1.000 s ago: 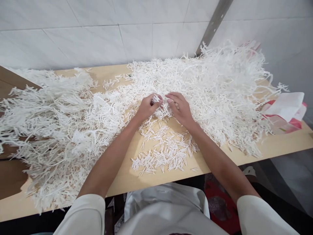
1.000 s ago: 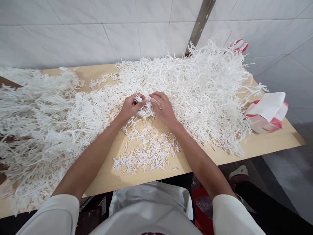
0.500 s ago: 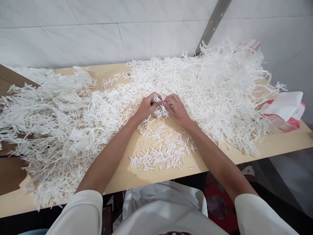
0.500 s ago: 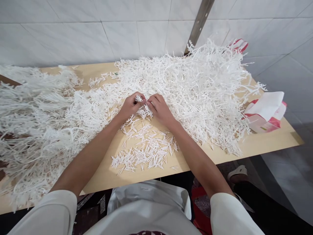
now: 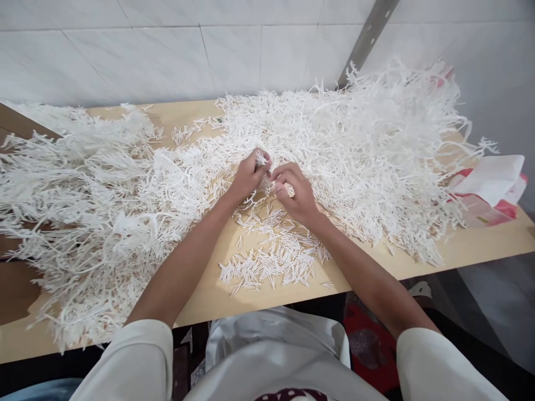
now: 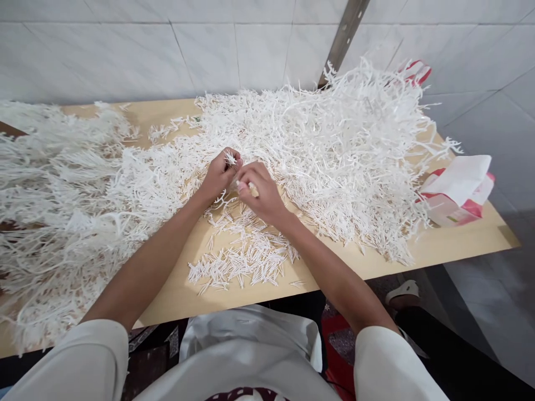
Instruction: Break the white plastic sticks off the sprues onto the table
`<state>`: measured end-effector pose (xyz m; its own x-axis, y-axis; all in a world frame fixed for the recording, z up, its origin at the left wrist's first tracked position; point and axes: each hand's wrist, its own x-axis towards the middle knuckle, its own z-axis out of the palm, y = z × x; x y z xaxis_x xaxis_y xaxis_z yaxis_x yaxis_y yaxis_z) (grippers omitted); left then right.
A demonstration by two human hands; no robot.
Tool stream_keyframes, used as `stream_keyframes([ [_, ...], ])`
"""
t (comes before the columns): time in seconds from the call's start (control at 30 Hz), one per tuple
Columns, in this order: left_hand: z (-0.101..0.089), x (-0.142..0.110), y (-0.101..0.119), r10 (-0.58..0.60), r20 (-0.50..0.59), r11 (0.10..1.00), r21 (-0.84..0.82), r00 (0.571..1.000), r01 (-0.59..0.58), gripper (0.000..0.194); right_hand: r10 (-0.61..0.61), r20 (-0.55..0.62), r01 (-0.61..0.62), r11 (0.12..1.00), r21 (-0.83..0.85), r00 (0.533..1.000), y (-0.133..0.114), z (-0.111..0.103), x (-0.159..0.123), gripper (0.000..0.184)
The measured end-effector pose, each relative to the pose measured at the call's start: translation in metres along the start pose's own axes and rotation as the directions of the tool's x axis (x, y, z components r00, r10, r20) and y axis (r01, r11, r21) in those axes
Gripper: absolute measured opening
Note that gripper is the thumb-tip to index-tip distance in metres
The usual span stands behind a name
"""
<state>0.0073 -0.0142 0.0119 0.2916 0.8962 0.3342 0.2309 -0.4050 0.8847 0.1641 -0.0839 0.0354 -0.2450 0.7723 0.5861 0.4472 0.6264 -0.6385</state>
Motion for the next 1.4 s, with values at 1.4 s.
stream_keyframes([
  [1.4,0.009,-0.006,0.011,-0.008,0.112,0.986,0.164,0.994,-0.011,0.023,0.127,0.095,-0.088,0.939,-0.333,0.987,0.030,-0.008,0.006,0.016],
])
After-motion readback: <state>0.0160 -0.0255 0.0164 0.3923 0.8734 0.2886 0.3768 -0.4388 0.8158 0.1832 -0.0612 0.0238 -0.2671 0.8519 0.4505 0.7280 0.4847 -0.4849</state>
